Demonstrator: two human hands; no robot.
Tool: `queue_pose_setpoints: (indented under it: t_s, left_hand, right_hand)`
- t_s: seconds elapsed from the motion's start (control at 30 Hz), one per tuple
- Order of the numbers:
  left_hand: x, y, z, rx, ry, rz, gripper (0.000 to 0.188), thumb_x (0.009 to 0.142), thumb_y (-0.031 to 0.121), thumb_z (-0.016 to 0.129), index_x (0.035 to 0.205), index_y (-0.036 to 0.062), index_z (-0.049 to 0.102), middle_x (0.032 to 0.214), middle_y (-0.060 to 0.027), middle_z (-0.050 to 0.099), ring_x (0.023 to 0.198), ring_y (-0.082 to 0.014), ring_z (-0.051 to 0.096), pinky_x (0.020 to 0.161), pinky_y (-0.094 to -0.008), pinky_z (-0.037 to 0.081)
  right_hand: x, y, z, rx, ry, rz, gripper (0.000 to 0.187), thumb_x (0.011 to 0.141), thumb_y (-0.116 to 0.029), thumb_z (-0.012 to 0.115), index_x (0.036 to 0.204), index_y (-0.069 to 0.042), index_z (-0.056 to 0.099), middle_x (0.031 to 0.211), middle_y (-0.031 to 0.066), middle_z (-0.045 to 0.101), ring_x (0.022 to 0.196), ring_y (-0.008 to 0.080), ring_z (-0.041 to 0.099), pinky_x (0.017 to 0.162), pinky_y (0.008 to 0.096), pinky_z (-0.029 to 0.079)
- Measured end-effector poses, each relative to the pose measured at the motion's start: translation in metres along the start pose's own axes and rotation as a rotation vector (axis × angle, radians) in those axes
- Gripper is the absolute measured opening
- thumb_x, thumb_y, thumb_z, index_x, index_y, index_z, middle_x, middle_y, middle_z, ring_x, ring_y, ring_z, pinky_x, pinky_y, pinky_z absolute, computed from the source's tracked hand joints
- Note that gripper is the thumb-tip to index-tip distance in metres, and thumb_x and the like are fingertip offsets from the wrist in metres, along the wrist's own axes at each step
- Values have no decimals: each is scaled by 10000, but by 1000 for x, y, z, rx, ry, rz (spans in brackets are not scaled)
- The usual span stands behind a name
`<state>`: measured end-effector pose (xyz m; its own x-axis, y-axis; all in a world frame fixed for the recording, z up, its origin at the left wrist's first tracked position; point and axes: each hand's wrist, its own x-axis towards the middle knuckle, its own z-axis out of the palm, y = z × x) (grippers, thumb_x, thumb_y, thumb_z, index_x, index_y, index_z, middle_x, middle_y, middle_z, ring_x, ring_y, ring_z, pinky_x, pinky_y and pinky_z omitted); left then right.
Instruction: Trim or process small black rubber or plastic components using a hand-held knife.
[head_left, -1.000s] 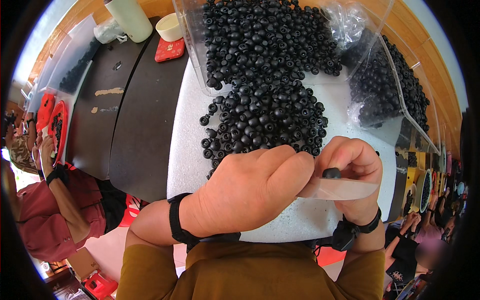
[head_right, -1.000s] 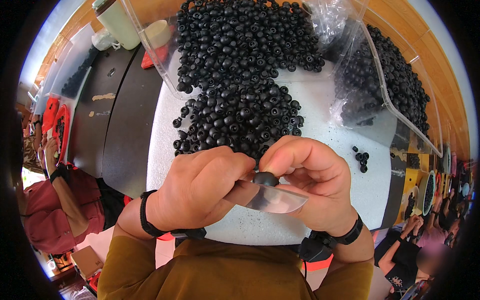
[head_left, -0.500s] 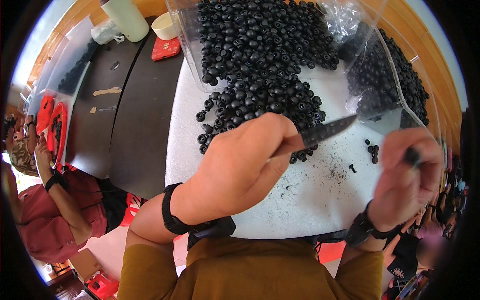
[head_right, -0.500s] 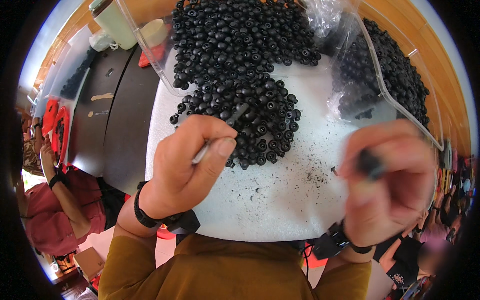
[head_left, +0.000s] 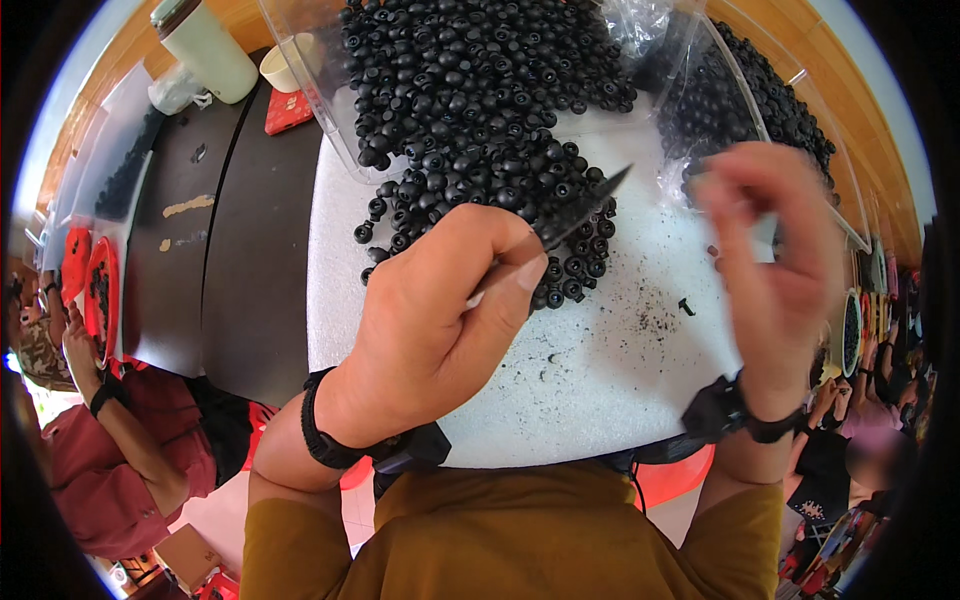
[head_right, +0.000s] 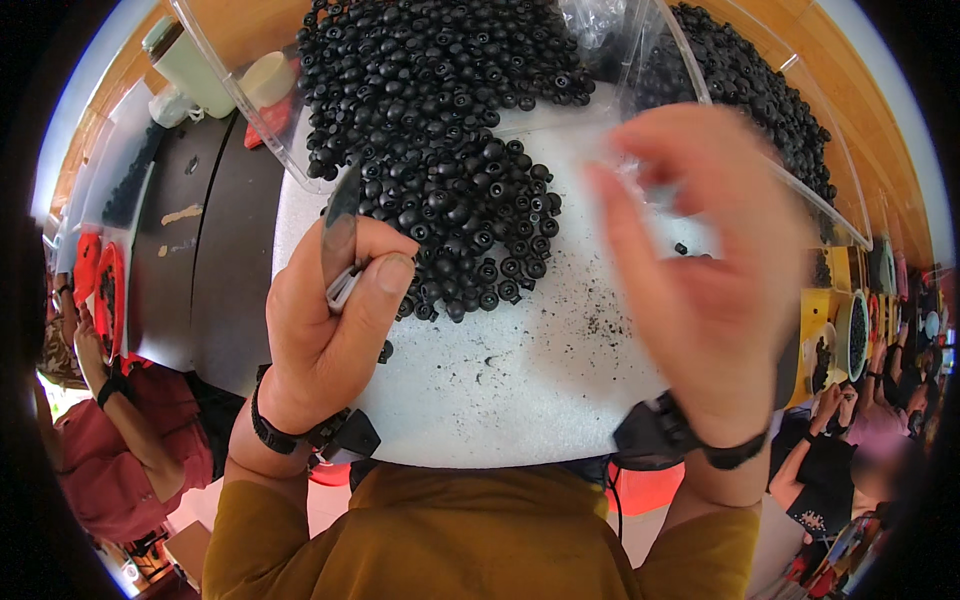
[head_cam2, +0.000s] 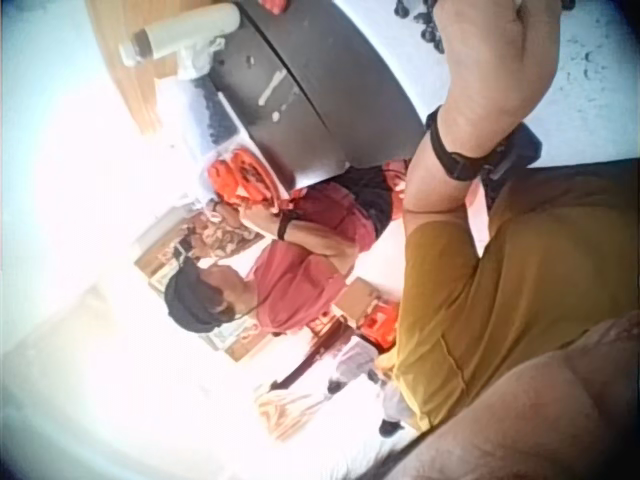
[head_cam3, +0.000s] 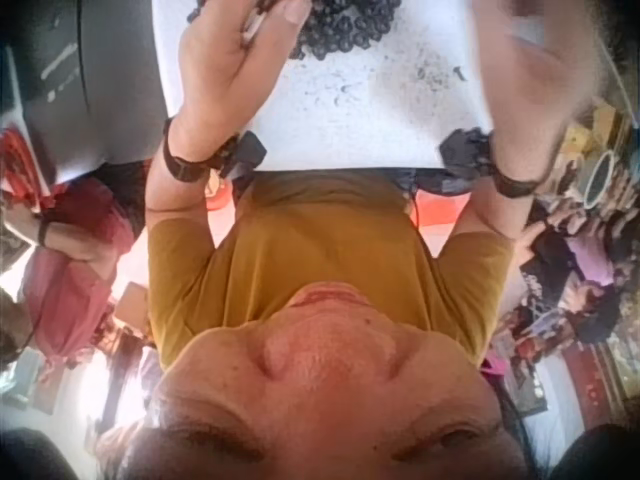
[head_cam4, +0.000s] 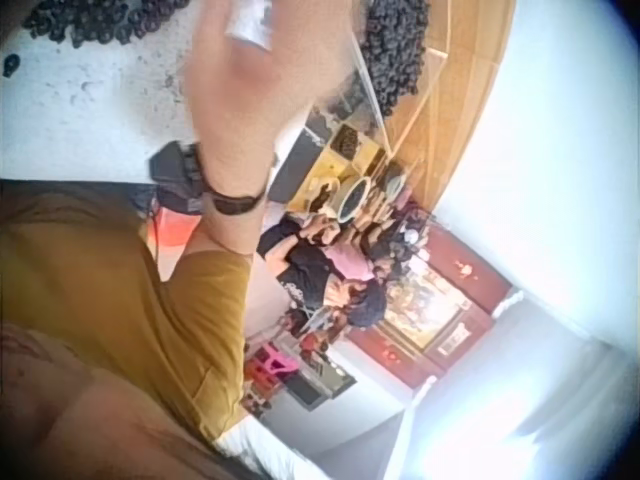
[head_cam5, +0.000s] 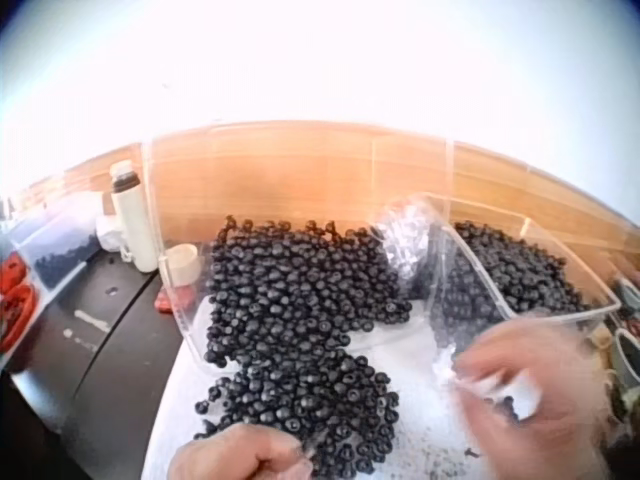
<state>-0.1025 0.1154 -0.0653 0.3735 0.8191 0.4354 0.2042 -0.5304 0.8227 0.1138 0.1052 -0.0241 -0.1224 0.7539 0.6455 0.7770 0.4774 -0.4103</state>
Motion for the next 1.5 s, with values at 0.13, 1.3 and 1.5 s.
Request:
queue_pose_setpoints:
  t_s: [0.13,1.3,1.5]
  left_hand:
    - [1,-3,1,23,27,1,81,800,-22,544,865,11,510,686,-72,510,559,-159,515,527,-243,418]
    - [-1,-3,0,-2,-112,-37,89,826,3,534,874,-56,488,755,-63,540,617,-73,430,558,-204,361]
    - [0,-2,0,17,-110,-33,90,826,0,532,875,-59,486,749,-64,540,615,-72,427,558,-205,360]
  right_hand:
    - [-8,22,47,64,-226,33,115,746,-41,602,846,-7,556,811,122,554,727,296,540,638,343,437]
    - [-22,49,49,221,-524,330,133,710,33,556,840,2,550,877,69,512,795,173,502,675,254,407]
    - [-20,57,51,300,-468,381,116,733,17,562,847,2,551,878,68,504,802,171,503,686,250,407]
